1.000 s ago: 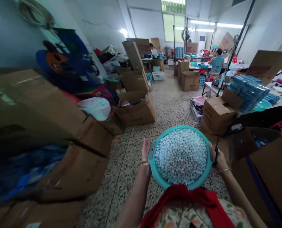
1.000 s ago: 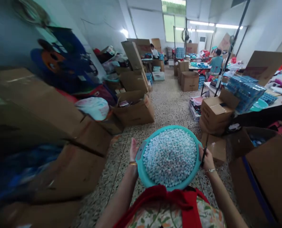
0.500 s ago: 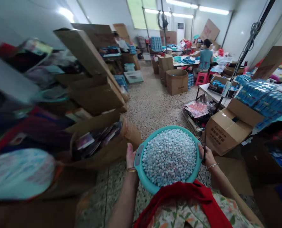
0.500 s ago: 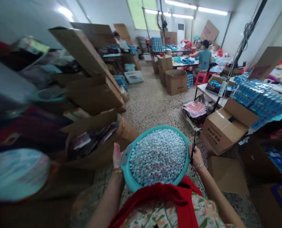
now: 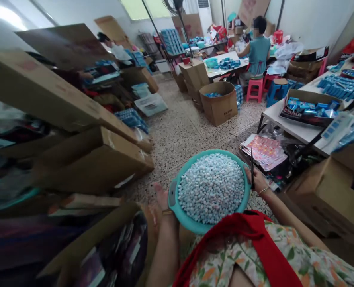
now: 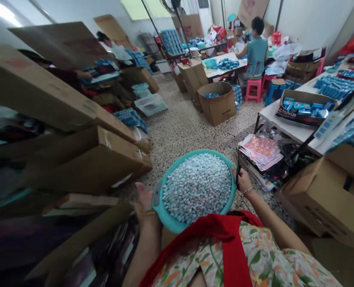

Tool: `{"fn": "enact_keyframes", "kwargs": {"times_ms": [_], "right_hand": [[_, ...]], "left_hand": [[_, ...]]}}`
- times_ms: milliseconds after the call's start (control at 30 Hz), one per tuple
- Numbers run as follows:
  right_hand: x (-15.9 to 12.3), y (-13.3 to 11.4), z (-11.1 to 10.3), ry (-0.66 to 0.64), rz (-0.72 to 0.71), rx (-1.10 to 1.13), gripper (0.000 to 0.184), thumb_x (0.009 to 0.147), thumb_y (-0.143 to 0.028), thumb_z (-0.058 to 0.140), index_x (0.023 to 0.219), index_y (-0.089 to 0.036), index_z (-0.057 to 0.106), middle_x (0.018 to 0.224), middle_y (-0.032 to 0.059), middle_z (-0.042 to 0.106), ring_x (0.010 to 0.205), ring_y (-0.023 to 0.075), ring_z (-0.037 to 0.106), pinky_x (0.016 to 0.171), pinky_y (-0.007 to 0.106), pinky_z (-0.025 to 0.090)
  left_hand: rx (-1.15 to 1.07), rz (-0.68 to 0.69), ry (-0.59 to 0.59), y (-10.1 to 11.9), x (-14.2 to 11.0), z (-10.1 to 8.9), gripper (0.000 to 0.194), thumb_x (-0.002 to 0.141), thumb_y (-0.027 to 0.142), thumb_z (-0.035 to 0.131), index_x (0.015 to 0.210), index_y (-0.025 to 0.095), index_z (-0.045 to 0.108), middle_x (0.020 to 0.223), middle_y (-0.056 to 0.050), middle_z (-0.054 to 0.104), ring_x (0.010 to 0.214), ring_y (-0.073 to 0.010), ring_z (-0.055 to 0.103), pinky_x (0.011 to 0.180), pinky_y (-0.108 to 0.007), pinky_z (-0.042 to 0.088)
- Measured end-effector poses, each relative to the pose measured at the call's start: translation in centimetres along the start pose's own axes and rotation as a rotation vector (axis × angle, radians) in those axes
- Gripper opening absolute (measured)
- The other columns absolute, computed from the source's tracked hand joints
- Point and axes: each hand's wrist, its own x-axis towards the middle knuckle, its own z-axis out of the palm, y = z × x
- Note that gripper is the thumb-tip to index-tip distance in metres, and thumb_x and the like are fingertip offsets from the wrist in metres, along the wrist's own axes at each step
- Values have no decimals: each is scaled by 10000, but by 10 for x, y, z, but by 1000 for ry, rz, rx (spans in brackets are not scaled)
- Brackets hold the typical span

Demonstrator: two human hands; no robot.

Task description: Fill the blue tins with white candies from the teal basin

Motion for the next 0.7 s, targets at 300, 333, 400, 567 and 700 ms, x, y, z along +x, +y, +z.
{"fn": "enact_keyframes", "kwargs": {"times_ms": [300,333,400,567,700], "right_hand": [[355,-93,157,174,-41,48,750,558,-961,758,667,-249,550,605,-44,510,646,125,426,567,262,380],[391,-107,165,210,-51,54,753,567,-970,744,650,-252,532,589,-46,499,644,124,421,565,260,375],[461,-137,173,256,-55,58,749,593,-966,738,613,-259,492,545,-53,452,625,121,396,551,256,351],[644,-206,164,392,-92,95,740,622,-929,770,586,-260,455,539,-59,423,606,107,349,530,246,322],[795,-244,144,490,-111,111,728,638,-946,727,597,-264,477,512,-59,424,607,120,390,538,246,373]], "left_hand": [[80,-111,228,280,329,-145,1137,786,1053,364,1610,308,609,1574,-91,704,1697,-413,371,1390,-650,289],[71,-140,220,305,375,-156,1116,805,1038,349,1609,309,611,1572,-91,705,1691,-416,384,1385,-654,304],[52,-198,187,349,468,-174,1100,836,1014,318,1603,285,617,1571,-109,704,1677,-426,404,1372,-659,329],[50,-301,125,419,701,-215,1122,807,1041,370,1592,280,624,1593,-124,688,1677,-447,394,1351,-667,363],[182,-472,196,460,872,-250,1203,593,1079,587,1609,435,598,1641,-29,653,1690,-435,369,1322,-667,413]]}}
